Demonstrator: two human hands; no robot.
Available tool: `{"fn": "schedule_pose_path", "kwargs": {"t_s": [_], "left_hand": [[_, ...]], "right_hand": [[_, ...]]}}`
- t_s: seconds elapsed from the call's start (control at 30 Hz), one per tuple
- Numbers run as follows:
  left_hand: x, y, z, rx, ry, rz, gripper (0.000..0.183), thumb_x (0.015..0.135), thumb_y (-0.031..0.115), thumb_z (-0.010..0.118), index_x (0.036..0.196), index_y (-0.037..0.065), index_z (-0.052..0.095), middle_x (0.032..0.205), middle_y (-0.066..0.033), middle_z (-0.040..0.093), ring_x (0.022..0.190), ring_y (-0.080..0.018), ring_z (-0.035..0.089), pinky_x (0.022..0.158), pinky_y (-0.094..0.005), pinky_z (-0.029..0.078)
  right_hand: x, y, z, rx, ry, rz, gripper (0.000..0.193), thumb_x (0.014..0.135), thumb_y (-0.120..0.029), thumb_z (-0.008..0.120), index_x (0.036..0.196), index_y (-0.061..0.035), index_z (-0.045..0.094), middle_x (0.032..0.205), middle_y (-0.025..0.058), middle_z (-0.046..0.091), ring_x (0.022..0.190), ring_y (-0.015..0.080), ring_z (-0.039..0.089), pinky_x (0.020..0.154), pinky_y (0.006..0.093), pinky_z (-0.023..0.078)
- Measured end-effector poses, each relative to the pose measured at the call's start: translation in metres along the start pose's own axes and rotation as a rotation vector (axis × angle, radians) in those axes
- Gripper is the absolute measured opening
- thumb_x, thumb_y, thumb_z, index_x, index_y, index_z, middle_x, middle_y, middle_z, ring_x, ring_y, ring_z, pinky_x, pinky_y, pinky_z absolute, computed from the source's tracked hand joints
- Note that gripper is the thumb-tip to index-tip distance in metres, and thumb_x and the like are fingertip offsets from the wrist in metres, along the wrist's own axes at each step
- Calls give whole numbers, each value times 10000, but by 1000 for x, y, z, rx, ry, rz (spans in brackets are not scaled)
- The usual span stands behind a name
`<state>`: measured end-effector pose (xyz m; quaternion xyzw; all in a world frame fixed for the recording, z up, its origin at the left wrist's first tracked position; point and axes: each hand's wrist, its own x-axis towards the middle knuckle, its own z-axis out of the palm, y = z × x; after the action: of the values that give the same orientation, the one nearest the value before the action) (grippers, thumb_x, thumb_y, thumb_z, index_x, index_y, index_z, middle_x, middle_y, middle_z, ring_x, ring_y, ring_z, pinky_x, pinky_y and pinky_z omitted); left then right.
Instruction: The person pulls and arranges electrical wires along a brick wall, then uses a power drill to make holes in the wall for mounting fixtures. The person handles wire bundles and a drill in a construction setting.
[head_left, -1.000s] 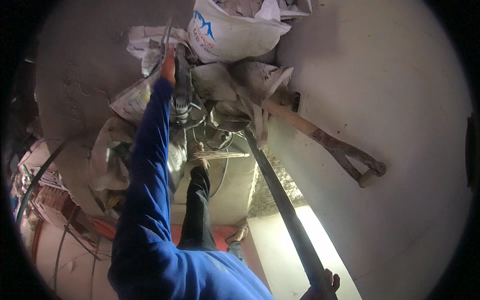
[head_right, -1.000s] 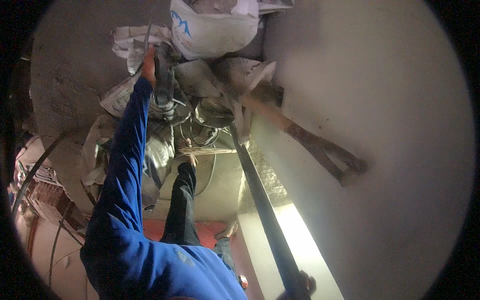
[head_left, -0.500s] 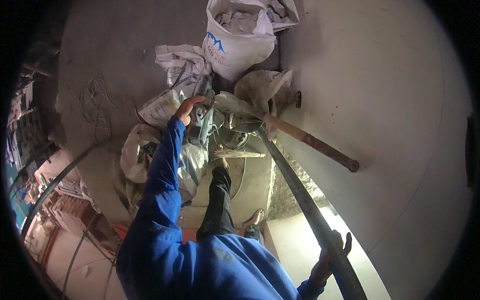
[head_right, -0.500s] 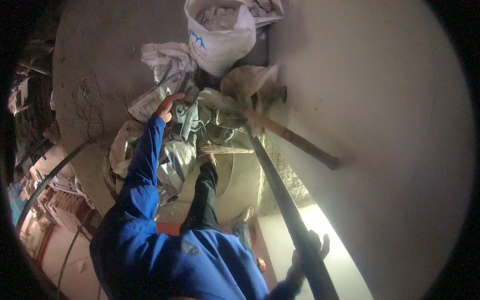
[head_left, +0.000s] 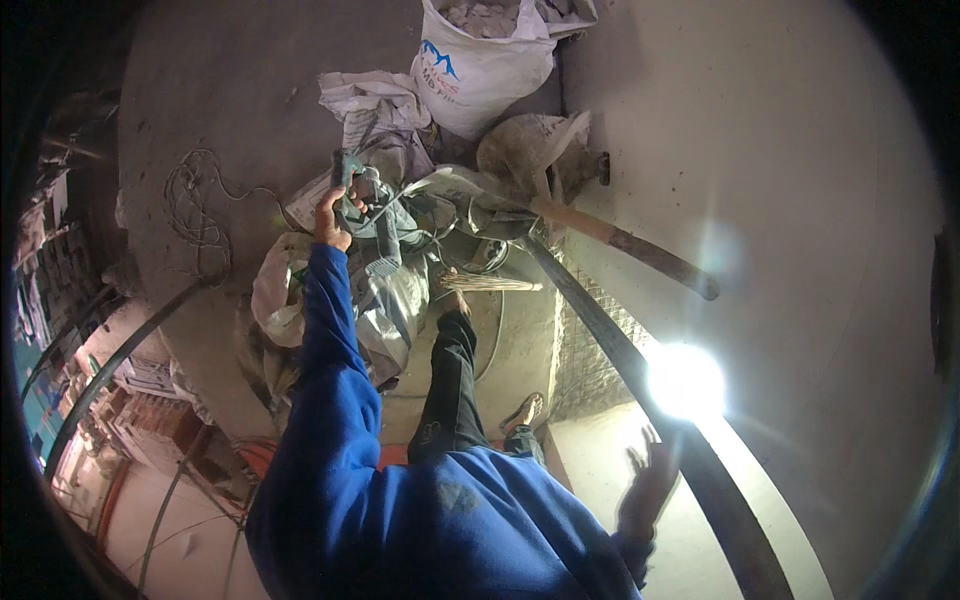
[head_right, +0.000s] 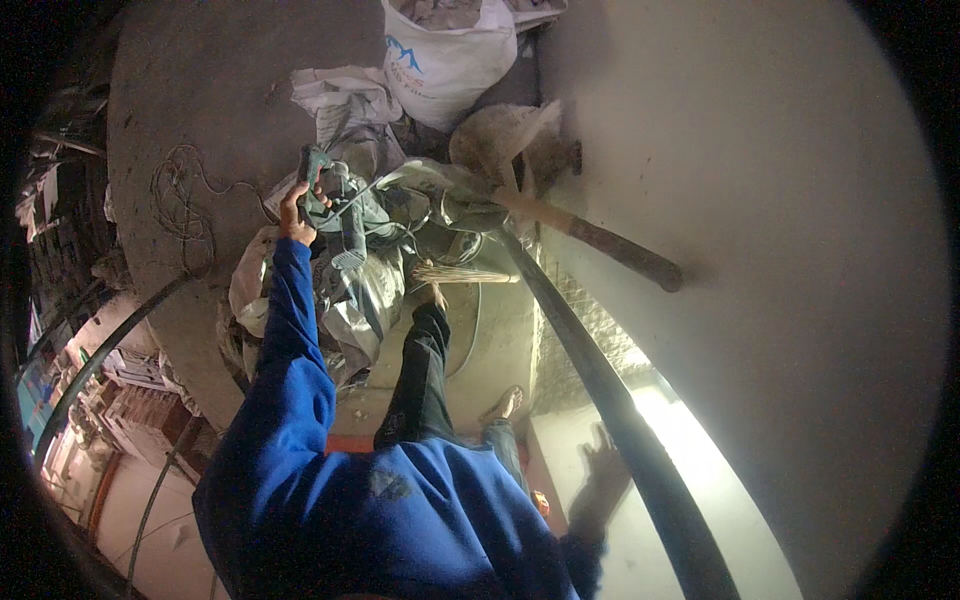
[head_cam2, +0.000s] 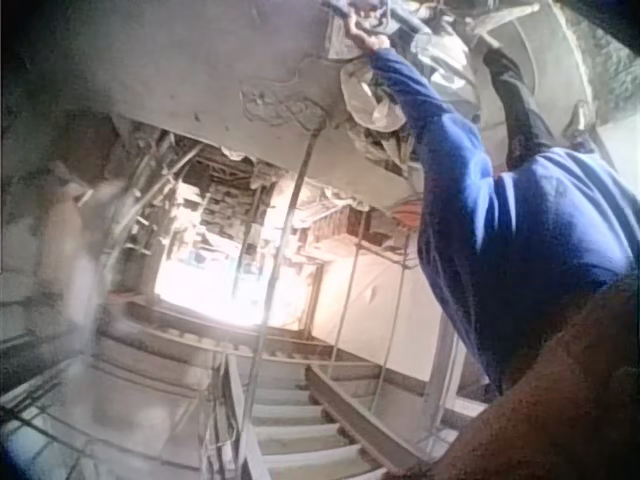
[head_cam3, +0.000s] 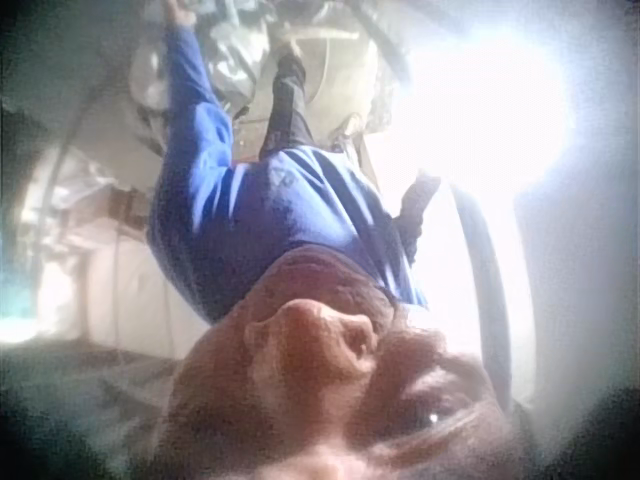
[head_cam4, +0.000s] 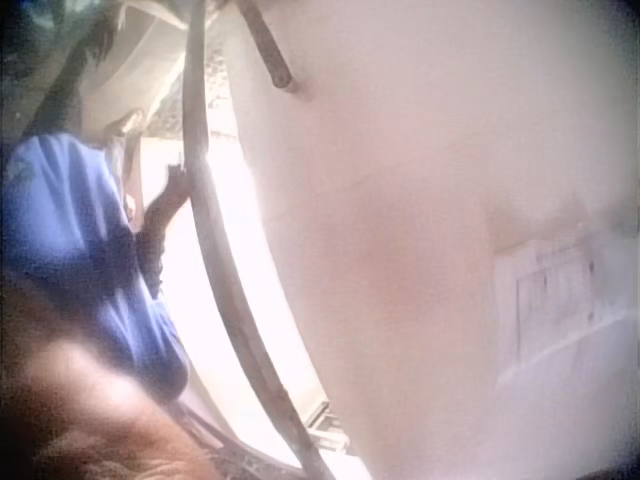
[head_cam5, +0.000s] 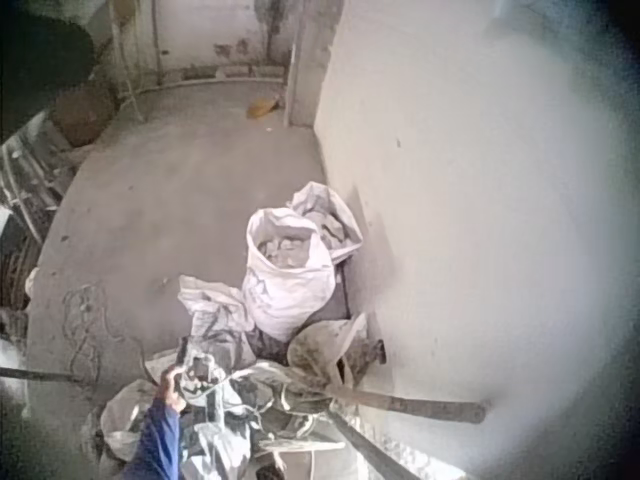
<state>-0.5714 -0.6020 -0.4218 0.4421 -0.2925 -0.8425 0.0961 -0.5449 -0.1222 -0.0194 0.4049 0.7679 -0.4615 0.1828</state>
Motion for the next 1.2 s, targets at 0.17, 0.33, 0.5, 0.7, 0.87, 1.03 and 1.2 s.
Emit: {"fn": "schedule_pose_path", "kwargs": {"t_s": [0.17, 0.33, 0.5, 0.7, 0.87, 1.03, 1.2], "left_hand": [[-26, -17, 0, -1, 55, -4, 263, 840, 199, 667, 1053, 46, 650, 819, -36, 578, 673, -203, 602, 682, -381, 518], [-68, -24, 12, -54, 85, -3, 187, 856, 216, 676, 898, 45, 610, 781, -52, 603, 651, -202, 613, 666, -360, 516], [-109, -36, -2, 39, 134, 8, 195, 877, 257, 671, 927, 68, 664, 769, -72, 678, 732, -192, 634, 759, -306, 480], [-125, -60, -30, 203, 140, 241, 206, 877, 177, 669, 988, 7, 710, 919, -96, 707, 788, -193, 673, 811, -335, 506], [-129, -61, -26, 127, 122, 229, 192, 853, 184, 699, 973, 34, 698, 858, -89, 699, 693, -191, 667, 698, -324, 513], [-118, -72, -36, 56, 114, 139, 221, 831, 199, 726, 974, 36, 687, 897, -99, 699, 709, -207, 677, 709, -337, 519], [-99, -91, -54, 171, 86, 346, 245, 825, 206, 735, 988, 30, 685, 938, -104, 706, 738, -209, 687, 751, -344, 523]], "right_hand": [[20, 14, 64, -647, -607, -389, 412, 895, -200, 698, 1252, -19, 600, 1199, 167, 659, 1112, 268, 644, 921, 387, 518], [177, -18, 215, -962, 98, -1221, 562, 839, -275, 730, 1318, -68, 520, 1203, 150, 607, 1111, 334, 593, 1064, 541, 357], [271, -10, 249, -1811, -78, -964, 400, 914, -257, 592, 1293, -144, 535, 1183, 120, 648, 1106, 332, 624, 1011, 620, 384], [285, -45, 236, -2030, -404, -848, 502, 822, -233, 653, 1302, -130, 545, 1135, 166, 697, 1033, 350, 685, 878, 476, 547], [237, -178, 236, -2161, -372, -950, 308, 664, -125, 705, 964, -70, 750, 948, 170, 736, 900, 318, 725, 782, 443, 582], [207, -269, 217, -2370, -324, -836, 377, 610, -176, 825, 972, -89, 768, 867, 151, 744, 847, 292, 735, 776, 408, 579], [203, -286, 215, -2282, -464, -622, 538, 592, -137, 805, 1113, -89, 679, 836, 104, 710, 730, 240, 703, 655, 387, 564]]}}
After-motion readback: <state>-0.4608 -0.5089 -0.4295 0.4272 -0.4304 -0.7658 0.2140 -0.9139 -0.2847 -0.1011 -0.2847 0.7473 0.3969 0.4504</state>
